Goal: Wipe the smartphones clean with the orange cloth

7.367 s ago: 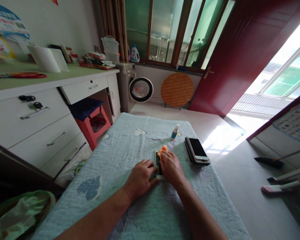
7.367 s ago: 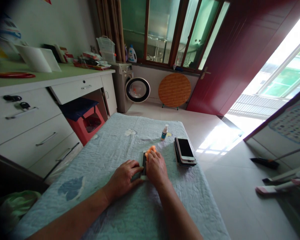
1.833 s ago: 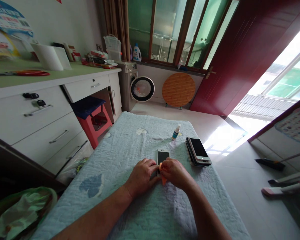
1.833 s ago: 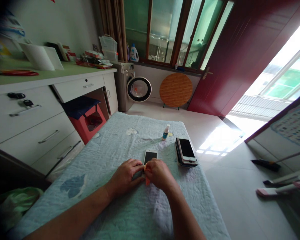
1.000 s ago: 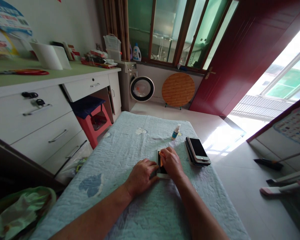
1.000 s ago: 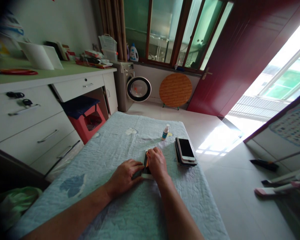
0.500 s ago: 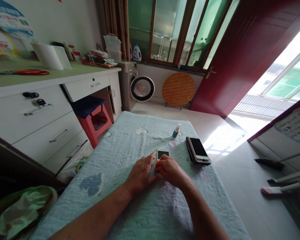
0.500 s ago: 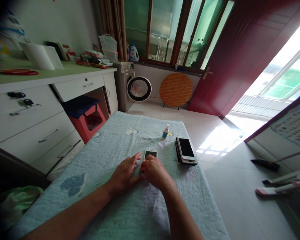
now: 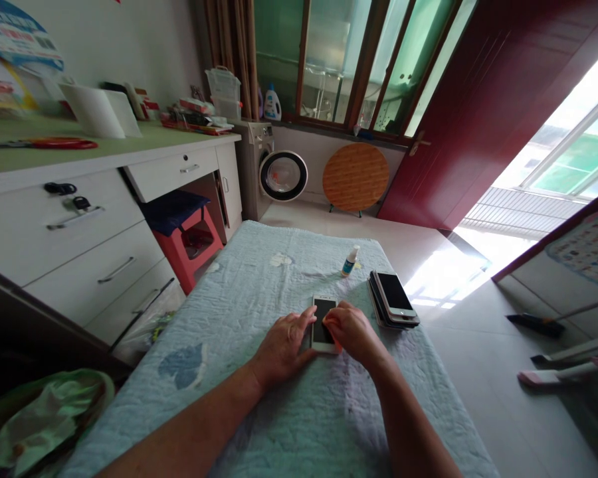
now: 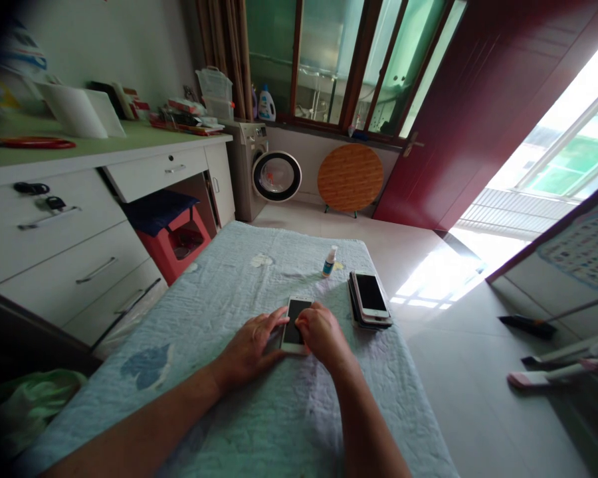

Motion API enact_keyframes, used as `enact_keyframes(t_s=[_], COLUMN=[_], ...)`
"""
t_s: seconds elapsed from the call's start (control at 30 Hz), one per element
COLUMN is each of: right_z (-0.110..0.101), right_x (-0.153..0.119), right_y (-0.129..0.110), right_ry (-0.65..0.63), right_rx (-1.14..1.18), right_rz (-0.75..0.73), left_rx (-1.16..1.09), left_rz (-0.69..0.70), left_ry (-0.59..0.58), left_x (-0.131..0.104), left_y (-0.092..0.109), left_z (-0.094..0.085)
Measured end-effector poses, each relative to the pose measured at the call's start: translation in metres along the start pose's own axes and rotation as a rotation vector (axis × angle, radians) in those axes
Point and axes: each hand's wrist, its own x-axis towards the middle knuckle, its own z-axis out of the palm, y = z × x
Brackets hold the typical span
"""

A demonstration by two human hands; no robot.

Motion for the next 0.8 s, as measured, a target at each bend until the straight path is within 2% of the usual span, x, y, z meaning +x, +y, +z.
enact_keyframes(t_s=[0.17, 0.3, 0.53, 0.8], right_z=[0.014, 0.024, 0.022, 0.015], right_x=[0.012, 0.019, 0.012, -0.002], right_y=[0.012, 0.009, -0.002, -0.011], right_ry=[0.181, 0.217, 0.114, -0.116], right_rx=[-0.050, -0.088, -0.026, 0.053], right_rz=[0.102, 0.080, -0.086, -0.203], left_rx=[-0.040, -0.066, -0.031, -0.026], left_rz=[-0.006, -0.025, 0.002, -0.041], left_ry=[-0.017, -0.021, 0.016, -0.011], left_x=[0.001, 0.001, 0.000, 0.001], left_y=[-0.002, -0.003, -0.003, -0.002], left_z=[0.001, 0.004, 0.004, 0.004])
